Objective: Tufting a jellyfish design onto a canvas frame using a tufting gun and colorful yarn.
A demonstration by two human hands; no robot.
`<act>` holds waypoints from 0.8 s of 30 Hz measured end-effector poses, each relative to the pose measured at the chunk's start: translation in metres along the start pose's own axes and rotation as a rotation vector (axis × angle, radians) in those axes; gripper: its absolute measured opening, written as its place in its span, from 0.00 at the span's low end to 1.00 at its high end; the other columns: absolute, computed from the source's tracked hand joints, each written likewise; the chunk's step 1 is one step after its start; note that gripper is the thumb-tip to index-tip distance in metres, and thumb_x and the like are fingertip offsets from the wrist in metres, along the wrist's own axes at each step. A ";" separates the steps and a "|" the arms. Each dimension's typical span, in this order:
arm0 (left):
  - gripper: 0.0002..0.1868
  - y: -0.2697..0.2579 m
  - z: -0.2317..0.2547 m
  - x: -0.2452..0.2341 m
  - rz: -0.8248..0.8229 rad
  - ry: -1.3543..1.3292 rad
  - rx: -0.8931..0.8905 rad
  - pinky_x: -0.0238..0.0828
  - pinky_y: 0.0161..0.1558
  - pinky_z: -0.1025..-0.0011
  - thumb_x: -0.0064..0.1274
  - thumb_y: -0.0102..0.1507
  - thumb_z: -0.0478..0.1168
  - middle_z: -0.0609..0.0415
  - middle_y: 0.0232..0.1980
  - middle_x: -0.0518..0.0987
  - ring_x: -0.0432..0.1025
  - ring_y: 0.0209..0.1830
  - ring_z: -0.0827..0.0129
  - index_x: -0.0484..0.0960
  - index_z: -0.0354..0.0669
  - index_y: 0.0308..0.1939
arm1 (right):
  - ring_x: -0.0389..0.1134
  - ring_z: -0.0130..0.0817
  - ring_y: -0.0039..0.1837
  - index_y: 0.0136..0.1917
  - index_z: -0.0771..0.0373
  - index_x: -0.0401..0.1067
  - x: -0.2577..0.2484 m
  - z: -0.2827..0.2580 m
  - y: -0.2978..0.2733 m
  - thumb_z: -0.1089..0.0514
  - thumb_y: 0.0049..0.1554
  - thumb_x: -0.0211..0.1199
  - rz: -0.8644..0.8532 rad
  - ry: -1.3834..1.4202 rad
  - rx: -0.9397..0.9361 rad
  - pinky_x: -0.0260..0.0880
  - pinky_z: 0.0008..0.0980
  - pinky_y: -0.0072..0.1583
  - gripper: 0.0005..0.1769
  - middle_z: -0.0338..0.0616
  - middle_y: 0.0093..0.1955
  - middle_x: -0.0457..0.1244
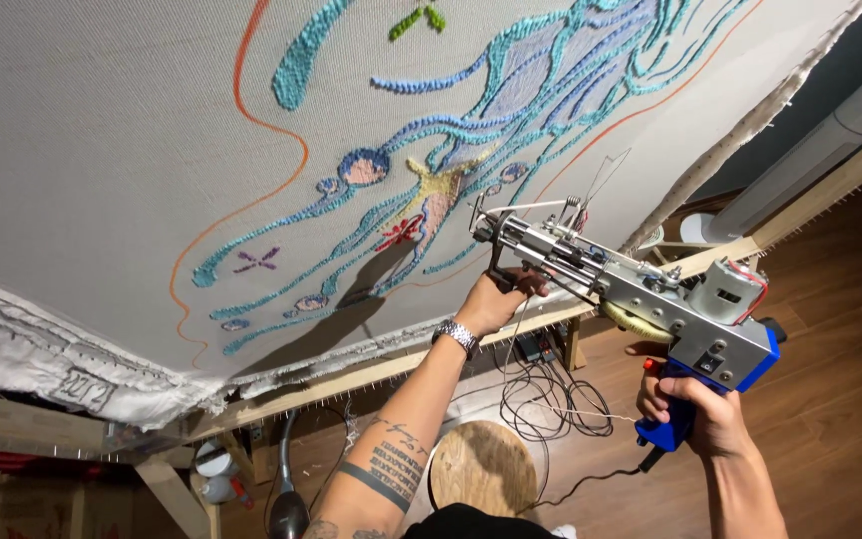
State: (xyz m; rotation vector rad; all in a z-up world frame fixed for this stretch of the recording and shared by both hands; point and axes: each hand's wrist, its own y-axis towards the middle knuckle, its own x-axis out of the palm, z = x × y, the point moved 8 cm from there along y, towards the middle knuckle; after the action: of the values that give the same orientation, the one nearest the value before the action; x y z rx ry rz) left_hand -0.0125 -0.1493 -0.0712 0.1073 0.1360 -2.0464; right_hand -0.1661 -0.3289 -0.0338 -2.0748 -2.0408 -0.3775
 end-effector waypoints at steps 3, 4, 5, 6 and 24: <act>0.09 0.002 -0.001 0.003 -0.001 -0.047 0.025 0.66 0.49 0.72 0.46 0.58 0.36 0.61 0.37 0.82 0.73 0.45 0.72 0.83 0.50 0.29 | 0.49 0.32 0.22 0.47 0.83 0.61 -0.013 0.007 -0.001 0.65 0.41 0.50 0.073 0.031 0.043 0.48 0.30 0.27 0.22 0.47 0.23 0.49; 0.09 0.002 -0.001 0.002 0.010 -0.018 0.025 0.65 0.47 0.73 0.46 0.57 0.38 0.62 0.37 0.82 0.73 0.43 0.72 0.83 0.52 0.28 | 0.49 0.33 0.22 0.48 0.82 0.62 -0.008 0.003 -0.001 0.63 0.41 0.51 0.050 0.005 0.043 0.47 0.30 0.28 0.23 0.46 0.22 0.48; 0.09 0.003 -0.001 0.001 0.021 0.010 0.025 0.65 0.44 0.74 0.46 0.57 0.39 0.63 0.37 0.82 0.72 0.42 0.73 0.83 0.54 0.27 | 0.49 0.34 0.22 0.50 0.82 0.64 -0.003 0.000 -0.001 0.62 0.41 0.52 0.028 -0.021 0.042 0.46 0.31 0.28 0.24 0.46 0.21 0.48; 0.09 0.002 0.003 0.001 0.022 0.011 0.028 0.65 0.44 0.74 0.46 0.57 0.39 0.63 0.37 0.82 0.72 0.42 0.73 0.83 0.54 0.27 | 0.49 0.34 0.22 0.50 0.82 0.64 -0.007 0.002 0.000 0.62 0.41 0.52 0.026 -0.022 0.039 0.46 0.31 0.28 0.24 0.46 0.21 0.48; 0.17 0.003 0.005 0.000 0.010 0.019 0.071 0.61 0.51 0.72 0.44 0.59 0.53 0.60 0.42 0.81 0.69 0.55 0.71 0.84 0.52 0.28 | 0.46 0.33 0.21 0.46 0.79 0.63 -0.004 -0.002 0.006 0.64 0.42 0.51 -0.025 0.029 -0.004 0.46 0.30 0.26 0.19 0.46 0.21 0.46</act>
State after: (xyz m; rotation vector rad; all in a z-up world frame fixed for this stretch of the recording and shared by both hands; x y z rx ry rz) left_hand -0.0095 -0.1512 -0.0661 0.1709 0.0749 -2.0411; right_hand -0.1606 -0.3334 -0.0325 -2.0355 -2.0534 -0.4134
